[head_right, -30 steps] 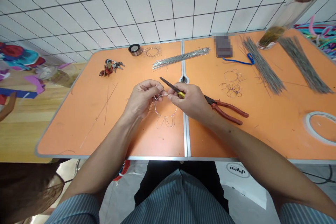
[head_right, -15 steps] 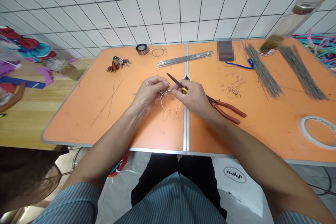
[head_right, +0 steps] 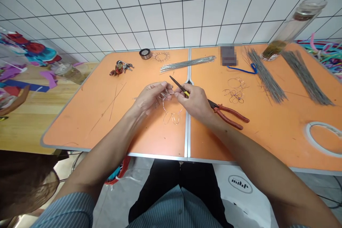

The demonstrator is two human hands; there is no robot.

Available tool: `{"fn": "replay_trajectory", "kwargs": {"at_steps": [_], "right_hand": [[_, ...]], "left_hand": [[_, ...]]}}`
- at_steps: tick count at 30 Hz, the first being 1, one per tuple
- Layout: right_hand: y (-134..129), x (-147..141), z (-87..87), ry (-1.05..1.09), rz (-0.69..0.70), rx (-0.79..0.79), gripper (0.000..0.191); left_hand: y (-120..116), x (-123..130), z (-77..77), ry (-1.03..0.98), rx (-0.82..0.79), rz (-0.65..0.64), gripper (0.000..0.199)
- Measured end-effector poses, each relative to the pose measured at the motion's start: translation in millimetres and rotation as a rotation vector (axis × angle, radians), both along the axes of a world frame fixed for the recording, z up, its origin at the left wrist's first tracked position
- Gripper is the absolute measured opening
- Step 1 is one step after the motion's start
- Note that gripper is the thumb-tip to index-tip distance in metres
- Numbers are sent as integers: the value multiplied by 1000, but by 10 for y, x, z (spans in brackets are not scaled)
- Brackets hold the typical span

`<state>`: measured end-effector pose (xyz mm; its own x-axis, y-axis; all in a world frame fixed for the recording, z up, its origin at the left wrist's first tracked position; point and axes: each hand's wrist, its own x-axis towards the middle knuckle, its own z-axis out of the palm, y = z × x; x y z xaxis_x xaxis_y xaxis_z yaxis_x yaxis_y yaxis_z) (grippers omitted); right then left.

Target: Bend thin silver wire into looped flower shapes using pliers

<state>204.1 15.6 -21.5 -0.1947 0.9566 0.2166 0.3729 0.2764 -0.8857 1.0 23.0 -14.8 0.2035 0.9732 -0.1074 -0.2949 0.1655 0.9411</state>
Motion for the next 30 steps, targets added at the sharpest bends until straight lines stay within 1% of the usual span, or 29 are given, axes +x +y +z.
{"fn": "replay_trajectory", "kwargs": {"at_steps": [6, 13, 20, 26, 30], "right_hand": [[-24, -17, 4, -10, -12, 39, 10], [-61, -63, 27, 25, -17, 66, 10], [-93, -75, 43, 30, 2, 110, 13], [-73, -66, 29, 37, 26, 126, 13], [-67, -54, 22, 16, 36, 126, 11]], "left_hand": [[17, -30, 1, -49, -8, -44, 36], [35, -47, -7, -60, 19, -74, 35], [59, -64, 20, -101, -51, -140, 34], [61, -53, 17, -145, -76, -139, 33], [64, -24, -8, -174, -123, -105, 31]]}}
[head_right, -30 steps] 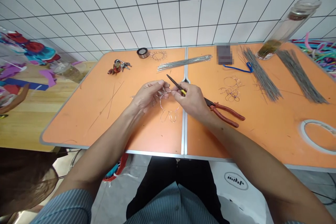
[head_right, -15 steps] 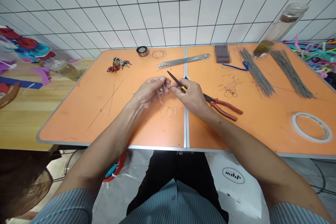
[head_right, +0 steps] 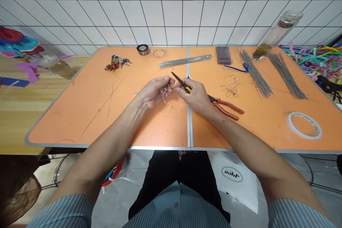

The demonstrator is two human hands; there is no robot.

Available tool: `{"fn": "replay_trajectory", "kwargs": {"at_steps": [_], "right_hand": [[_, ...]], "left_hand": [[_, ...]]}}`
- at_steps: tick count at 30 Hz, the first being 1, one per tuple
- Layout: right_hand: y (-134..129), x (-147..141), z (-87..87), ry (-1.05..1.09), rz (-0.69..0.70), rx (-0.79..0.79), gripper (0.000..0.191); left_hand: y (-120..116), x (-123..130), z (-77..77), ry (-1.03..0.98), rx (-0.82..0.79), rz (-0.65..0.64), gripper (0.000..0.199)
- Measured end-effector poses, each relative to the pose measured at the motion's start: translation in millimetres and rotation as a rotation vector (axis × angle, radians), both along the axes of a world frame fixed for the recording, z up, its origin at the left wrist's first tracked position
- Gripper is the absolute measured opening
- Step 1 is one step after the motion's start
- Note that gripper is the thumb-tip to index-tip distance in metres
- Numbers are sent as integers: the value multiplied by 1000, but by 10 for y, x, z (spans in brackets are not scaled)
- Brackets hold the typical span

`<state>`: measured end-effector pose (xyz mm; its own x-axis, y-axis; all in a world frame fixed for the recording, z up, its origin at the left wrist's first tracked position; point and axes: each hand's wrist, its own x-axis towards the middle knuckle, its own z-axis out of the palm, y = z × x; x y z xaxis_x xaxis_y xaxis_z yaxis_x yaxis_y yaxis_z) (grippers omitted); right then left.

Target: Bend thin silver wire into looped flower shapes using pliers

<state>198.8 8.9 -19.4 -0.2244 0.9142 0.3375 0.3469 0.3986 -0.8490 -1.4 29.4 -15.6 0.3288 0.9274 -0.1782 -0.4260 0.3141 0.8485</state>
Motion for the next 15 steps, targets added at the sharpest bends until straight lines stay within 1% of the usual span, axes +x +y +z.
{"fn": "replay_trajectory", "kwargs": {"at_steps": [7, 11, 15], "right_hand": [[-13, 2, 14, -16, -2, 14, 11], [-17, 16, -10, -38, -34, 52, 9], [-16, 22, -24, -38, -70, 41, 10]], "left_hand": [[-37, 28, 19, 34, 13, 18, 33], [-59, 35, 12, 52, 64, 45, 34], [-66, 34, -11, 60, 122, 38, 41]]}}
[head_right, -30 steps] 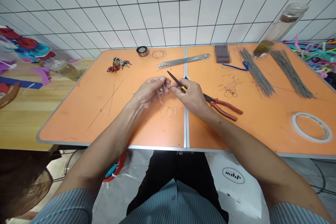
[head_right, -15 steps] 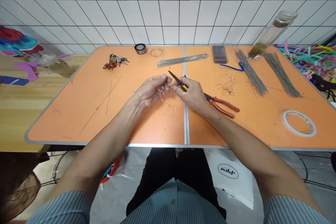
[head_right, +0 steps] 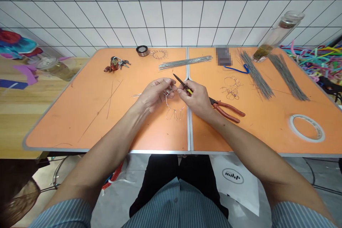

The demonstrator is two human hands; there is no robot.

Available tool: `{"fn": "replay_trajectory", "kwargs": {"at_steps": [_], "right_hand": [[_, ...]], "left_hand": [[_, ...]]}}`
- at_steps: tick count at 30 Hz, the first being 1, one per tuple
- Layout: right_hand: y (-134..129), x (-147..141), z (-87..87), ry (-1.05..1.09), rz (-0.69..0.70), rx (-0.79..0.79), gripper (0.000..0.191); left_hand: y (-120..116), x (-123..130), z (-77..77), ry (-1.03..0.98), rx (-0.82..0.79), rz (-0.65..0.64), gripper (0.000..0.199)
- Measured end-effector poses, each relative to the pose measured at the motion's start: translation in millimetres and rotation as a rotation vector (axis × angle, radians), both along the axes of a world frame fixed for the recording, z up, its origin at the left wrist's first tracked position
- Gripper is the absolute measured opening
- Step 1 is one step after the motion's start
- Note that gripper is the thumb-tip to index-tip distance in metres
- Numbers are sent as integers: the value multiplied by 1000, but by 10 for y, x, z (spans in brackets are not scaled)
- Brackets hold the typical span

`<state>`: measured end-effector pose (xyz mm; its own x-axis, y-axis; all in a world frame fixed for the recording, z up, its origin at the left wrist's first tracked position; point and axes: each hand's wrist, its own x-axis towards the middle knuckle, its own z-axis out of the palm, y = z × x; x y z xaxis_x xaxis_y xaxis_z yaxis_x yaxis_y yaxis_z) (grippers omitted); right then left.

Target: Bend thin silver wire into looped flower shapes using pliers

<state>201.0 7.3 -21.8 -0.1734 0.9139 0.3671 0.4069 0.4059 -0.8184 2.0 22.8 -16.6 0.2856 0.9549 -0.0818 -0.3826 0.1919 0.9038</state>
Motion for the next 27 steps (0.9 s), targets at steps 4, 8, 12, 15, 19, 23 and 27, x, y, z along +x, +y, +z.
{"fn": "replay_trajectory", "kwargs": {"at_steps": [4, 8, 12, 15, 19, 23, 27], "right_hand": [[4, 3, -4, -8, -23, -8, 10], [-1, 11, -15, -30, -35, 7, 8], [-17, 8, -23, -56, -15, -1, 7], [-26, 7, -25, -76, -6, 4, 8], [-26, 16, -31, -84, -3, 26, 7], [-30, 21, -34, -87, 0, 18, 7], [-39, 17, -33, -88, 9, 9, 7]], "left_hand": [[-19, 11, -7, 29, -4, 2, 43], [-49, 46, -13, 120, -7, 14, 40], [-60, 65, -13, 178, 49, 24, 41], [-59, 60, -14, 189, 57, 26, 39], [-65, 56, -27, 186, 39, 64, 38], [-75, 55, -12, 206, 49, 88, 34], [-76, 25, 42, 248, 70, 113, 30]]}}
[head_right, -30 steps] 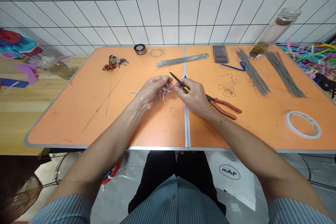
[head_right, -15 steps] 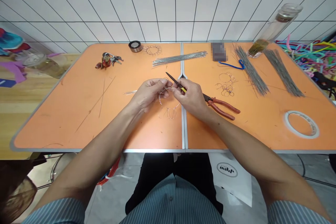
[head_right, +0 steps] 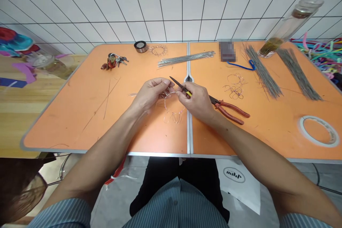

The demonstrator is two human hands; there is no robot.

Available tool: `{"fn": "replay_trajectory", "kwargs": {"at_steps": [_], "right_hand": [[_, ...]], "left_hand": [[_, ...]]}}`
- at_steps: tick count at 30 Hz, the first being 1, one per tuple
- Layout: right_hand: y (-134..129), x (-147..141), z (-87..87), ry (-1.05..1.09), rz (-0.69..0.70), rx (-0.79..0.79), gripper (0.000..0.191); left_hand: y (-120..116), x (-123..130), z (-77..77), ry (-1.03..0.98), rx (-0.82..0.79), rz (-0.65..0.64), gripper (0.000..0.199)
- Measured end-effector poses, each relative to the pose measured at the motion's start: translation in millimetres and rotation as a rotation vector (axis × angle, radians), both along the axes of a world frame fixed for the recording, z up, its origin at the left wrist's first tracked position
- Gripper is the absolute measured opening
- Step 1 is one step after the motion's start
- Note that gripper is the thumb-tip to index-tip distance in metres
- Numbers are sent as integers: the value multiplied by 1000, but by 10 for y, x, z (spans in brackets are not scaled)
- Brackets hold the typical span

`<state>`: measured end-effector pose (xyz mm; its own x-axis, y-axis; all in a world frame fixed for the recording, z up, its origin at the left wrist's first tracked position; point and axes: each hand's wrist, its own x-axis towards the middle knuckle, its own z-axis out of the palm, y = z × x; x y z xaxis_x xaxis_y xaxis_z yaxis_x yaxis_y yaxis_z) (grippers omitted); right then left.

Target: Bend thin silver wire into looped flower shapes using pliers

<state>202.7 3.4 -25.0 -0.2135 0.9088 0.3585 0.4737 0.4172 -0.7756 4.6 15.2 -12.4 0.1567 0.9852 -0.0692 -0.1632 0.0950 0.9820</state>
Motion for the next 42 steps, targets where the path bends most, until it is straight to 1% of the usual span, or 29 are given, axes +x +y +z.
{"fn": "replay_trajectory", "kwargs": {"at_steps": [3, 7, 11, 14, 20, 23, 26, 30, 34, 37, 40, 42], "right_hand": [[1, -4, -4, -5, 8, 7, 6], [-4, -15, -12, -21, 29, -14, 7], [-16, -31, -18, 0, 32, -35, 7], [-22, -38, -14, 13, 13, -45, 9], [-28, -55, -16, 58, 13, -63, 9], [-19, -55, -35, 44, 9, -46, 7], [-10, -50, -38, 41, -13, -51, 7], [-7, -41, -18, 51, -57, -70, 8], [-4, -30, -4, 29, -66, -27, 8], [1, -22, 1, 18, -59, -2, 7], [3, -18, 5, 15, -27, 27, 6], [1, -18, 4, 10, -8, 37, 6]], "left_hand": [[10, -30, 14, 20, 10, -4, 33], [43, -52, -36, 8, -32, -24, 40], [77, -50, -84, -43, -101, -17, 30], [84, -46, -81, -79, -135, 10, 25], [60, -29, -70, -145, -167, 17, 25], [46, -8, -83, -194, -177, 41, 25], [35, 13, -78, -215, -179, 31, 28], [12, 23, -32, -175, -124, 15, 31], [-22, 21, 6, -106, -75, 2, 36], [-46, 22, 14, -57, -40, -42, 37], [-59, 29, 8, -49, -71, -93, 32], [-60, 38, -3, -58, -97, -104, 29]]}}
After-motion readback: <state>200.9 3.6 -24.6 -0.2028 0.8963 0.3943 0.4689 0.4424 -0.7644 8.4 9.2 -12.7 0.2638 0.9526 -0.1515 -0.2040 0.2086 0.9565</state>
